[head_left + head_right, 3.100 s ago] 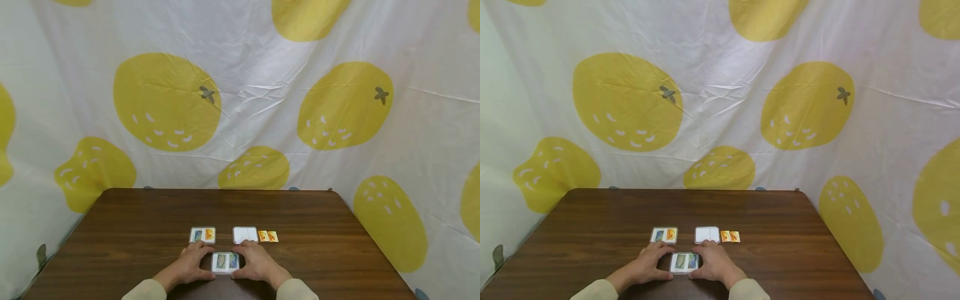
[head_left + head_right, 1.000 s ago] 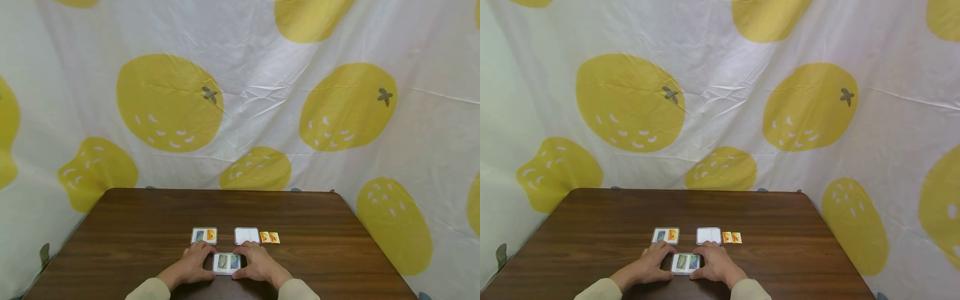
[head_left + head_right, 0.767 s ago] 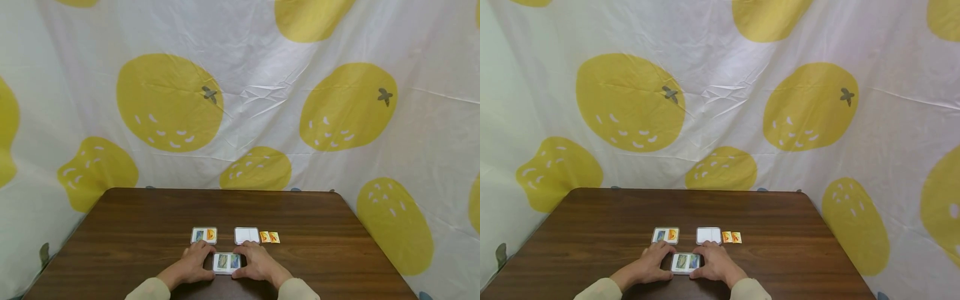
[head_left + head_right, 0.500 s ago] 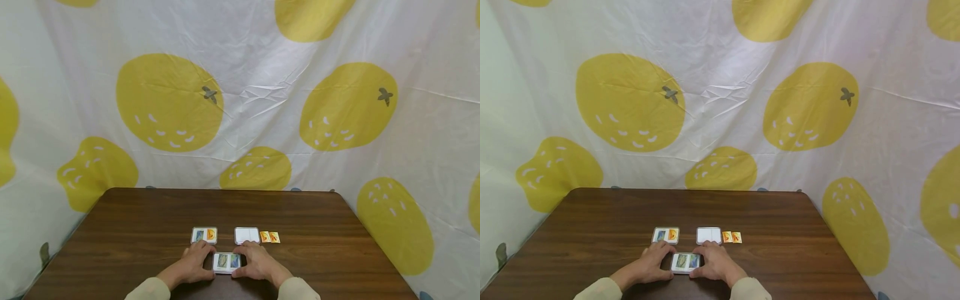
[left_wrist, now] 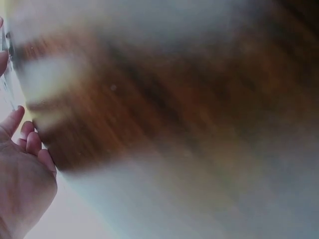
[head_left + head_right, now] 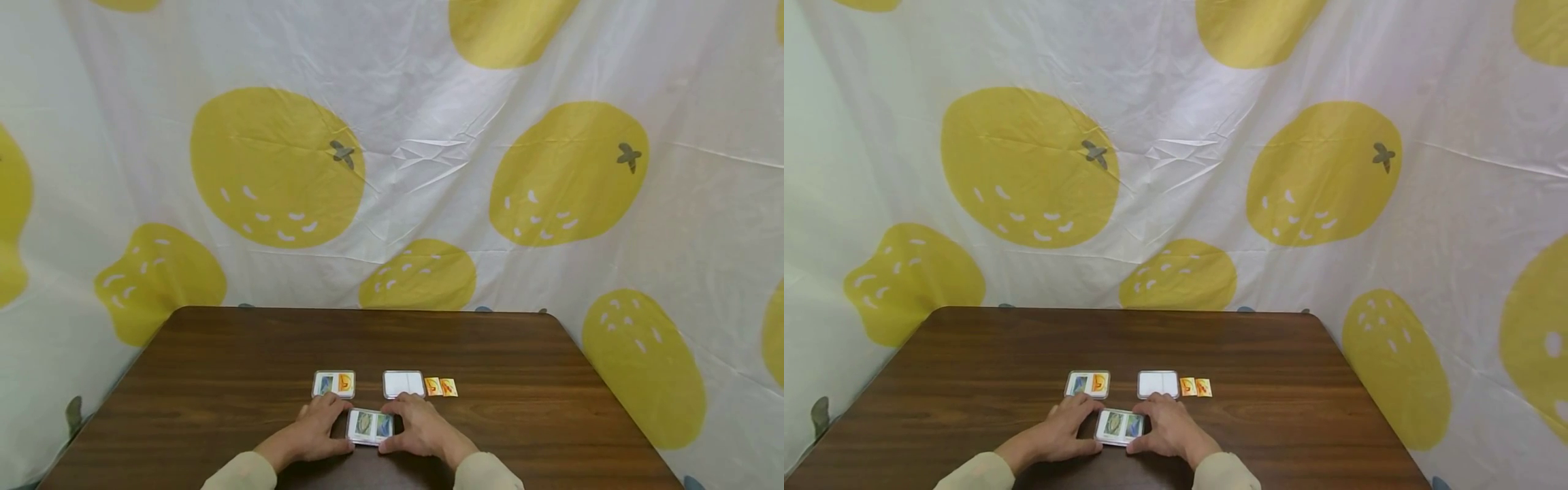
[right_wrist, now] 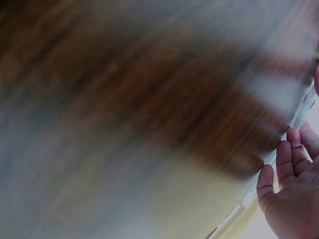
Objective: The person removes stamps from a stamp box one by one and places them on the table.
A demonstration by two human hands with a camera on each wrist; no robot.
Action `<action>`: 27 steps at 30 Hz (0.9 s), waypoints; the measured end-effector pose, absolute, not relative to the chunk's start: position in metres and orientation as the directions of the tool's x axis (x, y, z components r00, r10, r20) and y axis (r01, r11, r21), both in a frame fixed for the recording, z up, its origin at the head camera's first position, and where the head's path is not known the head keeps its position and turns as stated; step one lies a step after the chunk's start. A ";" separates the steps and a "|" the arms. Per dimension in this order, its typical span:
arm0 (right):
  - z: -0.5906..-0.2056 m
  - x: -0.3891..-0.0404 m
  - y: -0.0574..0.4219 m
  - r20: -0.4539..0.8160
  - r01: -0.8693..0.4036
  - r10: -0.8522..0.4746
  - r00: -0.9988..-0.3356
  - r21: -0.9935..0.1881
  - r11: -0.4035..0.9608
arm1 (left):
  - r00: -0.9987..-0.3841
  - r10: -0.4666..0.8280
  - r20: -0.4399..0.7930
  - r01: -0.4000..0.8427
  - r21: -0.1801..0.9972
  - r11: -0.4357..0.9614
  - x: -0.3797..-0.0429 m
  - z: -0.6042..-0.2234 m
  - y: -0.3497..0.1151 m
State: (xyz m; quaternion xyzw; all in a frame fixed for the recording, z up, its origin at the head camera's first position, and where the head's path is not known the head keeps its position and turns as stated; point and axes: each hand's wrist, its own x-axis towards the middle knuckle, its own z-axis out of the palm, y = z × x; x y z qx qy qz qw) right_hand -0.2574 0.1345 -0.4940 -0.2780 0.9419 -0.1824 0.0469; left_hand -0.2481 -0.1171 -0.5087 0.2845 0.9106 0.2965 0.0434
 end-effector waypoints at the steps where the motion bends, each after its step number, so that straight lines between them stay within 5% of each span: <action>1: -0.494 -0.257 0.134 0.012 -0.505 -0.539 -0.842 -0.370 0.780 | -0.834 0.545 0.088 0.492 0.566 0.662 -0.248 -0.509 -0.117; 27: -0.494 -0.257 0.135 0.019 -0.545 -0.571 -0.821 -0.324 0.773 | -0.841 0.527 0.122 0.500 0.547 0.671 -0.253 -0.522 -0.117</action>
